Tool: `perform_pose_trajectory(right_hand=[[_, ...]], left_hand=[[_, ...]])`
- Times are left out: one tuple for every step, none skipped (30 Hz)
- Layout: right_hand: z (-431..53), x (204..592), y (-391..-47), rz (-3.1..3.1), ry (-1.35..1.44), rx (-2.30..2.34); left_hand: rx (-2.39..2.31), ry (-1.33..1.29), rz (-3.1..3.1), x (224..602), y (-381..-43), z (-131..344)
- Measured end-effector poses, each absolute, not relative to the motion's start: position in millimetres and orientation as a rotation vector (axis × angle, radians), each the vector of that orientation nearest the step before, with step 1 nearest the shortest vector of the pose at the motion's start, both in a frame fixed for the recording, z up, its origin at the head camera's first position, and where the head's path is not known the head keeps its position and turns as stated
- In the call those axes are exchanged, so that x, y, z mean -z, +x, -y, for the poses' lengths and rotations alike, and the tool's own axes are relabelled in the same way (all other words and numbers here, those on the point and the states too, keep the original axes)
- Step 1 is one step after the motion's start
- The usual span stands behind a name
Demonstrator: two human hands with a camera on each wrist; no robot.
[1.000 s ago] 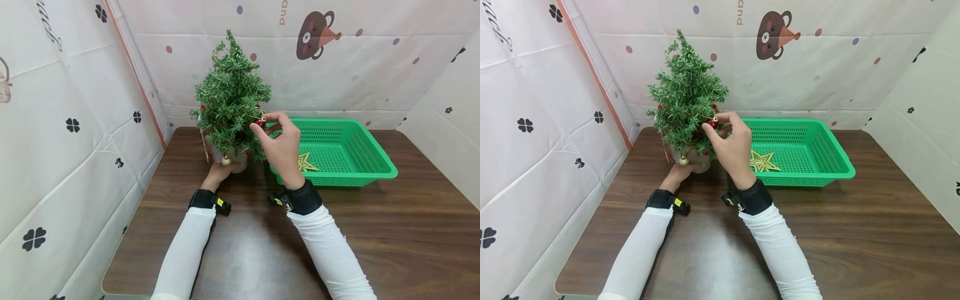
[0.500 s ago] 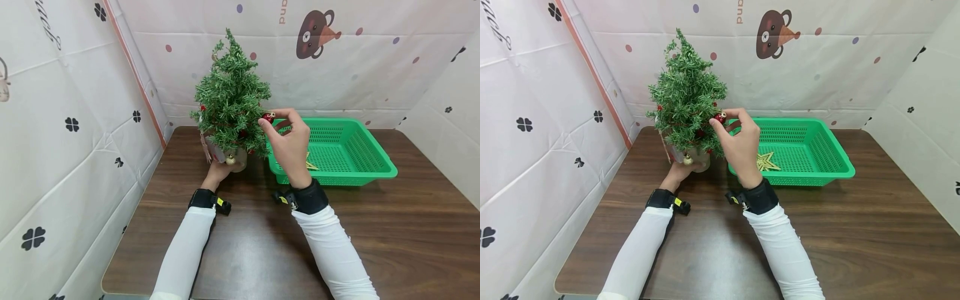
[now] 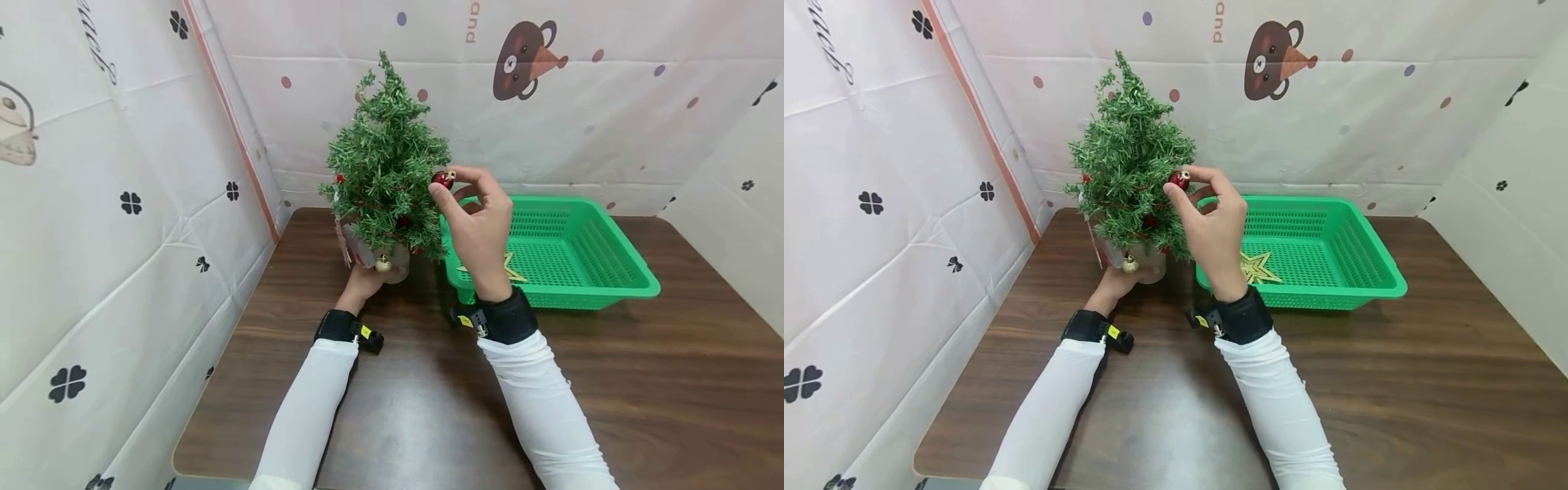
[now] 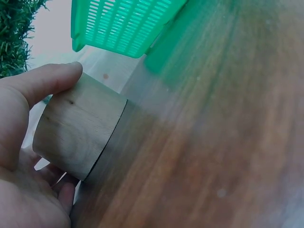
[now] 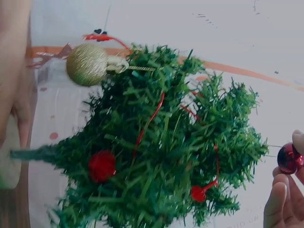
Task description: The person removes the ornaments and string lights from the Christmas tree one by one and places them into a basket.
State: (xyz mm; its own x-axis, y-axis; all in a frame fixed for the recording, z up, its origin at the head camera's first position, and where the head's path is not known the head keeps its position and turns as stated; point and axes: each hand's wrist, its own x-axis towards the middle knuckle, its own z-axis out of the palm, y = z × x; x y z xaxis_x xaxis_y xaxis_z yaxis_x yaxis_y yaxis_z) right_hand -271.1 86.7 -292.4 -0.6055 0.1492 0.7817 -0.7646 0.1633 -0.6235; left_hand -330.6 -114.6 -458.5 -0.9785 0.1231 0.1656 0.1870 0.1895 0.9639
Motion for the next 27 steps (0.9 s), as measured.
perform_pose_trajectory(right_hand=[[-88.3, 298.3, -279.5, 1.675, 0.619, -1.53], [-90.3, 305.8, -290.4, 1.659, 0.641, -1.513], [-92.5, 313.1, -300.4, 1.648, 0.658, -1.502], [-94.0, 317.8, -307.4, 1.645, 0.662, -1.492], [-94.3, 317.9, -308.5, 1.637, 0.671, -1.492], [-94.4, 317.8, -309.2, 1.628, 0.673, -1.488], [-94.4, 317.4, -309.3, 1.612, 0.675, -1.479], [-92.5, 310.4, -301.3, 1.61, 0.65, -1.503], [-90.4, 301.9, -290.3, 1.608, 0.622, -1.531], [-88.4, 293.5, -280.2, 1.603, 0.599, -1.55], [-87.2, 287.6, -272.9, 1.593, 0.583, -1.568], [-87.2, 286.5, -271.6, 1.586, 0.561, -1.573], [-87.9, 285.9, -270.8, 1.579, 0.552, -1.575], [-88.5, 285.2, -270.2, 1.57, 0.542, -1.585], [-89.5, 284.9, -270.2, 1.56, 0.542, -1.589], [-90.6, 284.4, -270.2, 1.549, 0.549, -1.589], [-92.2, 284.2, -270.5, 1.545, 0.559, -1.577], [-94.3, 284.2, -270.8, 1.544, 0.575, -1.56], [-96.7, 284.3, -270.8, 1.549, 0.583, -1.547], [-99.7, 284.6, -270.9, 1.564, 0.592, -1.535], [-103.5, 285.6, -270.8, 1.591, 0.602, -1.515], [-107.9, 286.9, -270.6, 1.631, 0.61, -1.487], [-112.7, 288.7, -270.5, 1.679, 0.61, -1.463], [-117.8, 290.6, -270.2, 1.725, 0.604, -1.45], [-123.4, 292.6, -270.1, 1.773, 0.593, -1.433], [-129.6, 294.5, -270.2, 1.819, 0.588, -1.411], [-135.8, 296.4, -270.1, 1.867, 0.571, -1.382]], left_hand=[[1.949, -0.317, 2.377, 458.9, -330.0, 113.9], [1.953, -0.323, 2.373, 459.1, -329.6, 113.3], [1.953, -0.338, 2.373, 459.0, -329.9, 112.7], [1.946, -0.354, 2.374, 458.7, -330.0, 112.2], [1.945, -0.363, 2.373, 458.4, -330.2, 111.8], [1.944, -0.376, 2.368, 457.9, -330.4, 111.4], [1.945, -0.387, 2.365, 457.4, -330.5, 111.0], [1.942, -0.397, 2.362, 457.3, -330.9, 110.8], [1.939, -0.406, 2.36, 457.3, -330.9, 110.6], [1.941, -0.404, 2.356, 457.6, -330.5, 110.5], [1.948, -0.403, 2.352, 457.9, -330.4, 110.3], [1.947, -0.41, 2.352, 458.1, -330.4, 110.3], [1.943, -0.408, 2.357, 458.3, -330.1, 110.4], [1.952, -0.4, 2.353, 458.6, -330.0, 110.7], [1.956, -0.393, 2.352, 458.7, -329.8, 111.0], [1.959, -0.378, 2.353, 458.6, -329.5, 111.4], [1.96, -0.363, 2.358, 458.8, -329.3, 111.7], [1.959, -0.359, 2.36, 459.0, -329.5, 111.8], [1.947, -0.35, 2.375, 459.3, -329.6, 112.0], [1.949, -0.348, 2.381, 459.5, -329.7, 112.0], [1.949, -0.35, 2.39, 459.9, -330.0, 111.9], [1.949, -0.351, 2.397, 460.2, -330.4, 111.8], [1.947, -0.348, 2.405, 460.6, -330.8, 112.0], [1.949, -0.347, 2.409, 460.2, -330.5, 112.2], [1.95, -0.338, 2.416, 459.7, -330.3, 112.7], [1.958, -0.343, 2.409, 459.0, -330.5, 113.3], [1.962, -0.348, 2.406, 458.2, -330.8, 114.0]])
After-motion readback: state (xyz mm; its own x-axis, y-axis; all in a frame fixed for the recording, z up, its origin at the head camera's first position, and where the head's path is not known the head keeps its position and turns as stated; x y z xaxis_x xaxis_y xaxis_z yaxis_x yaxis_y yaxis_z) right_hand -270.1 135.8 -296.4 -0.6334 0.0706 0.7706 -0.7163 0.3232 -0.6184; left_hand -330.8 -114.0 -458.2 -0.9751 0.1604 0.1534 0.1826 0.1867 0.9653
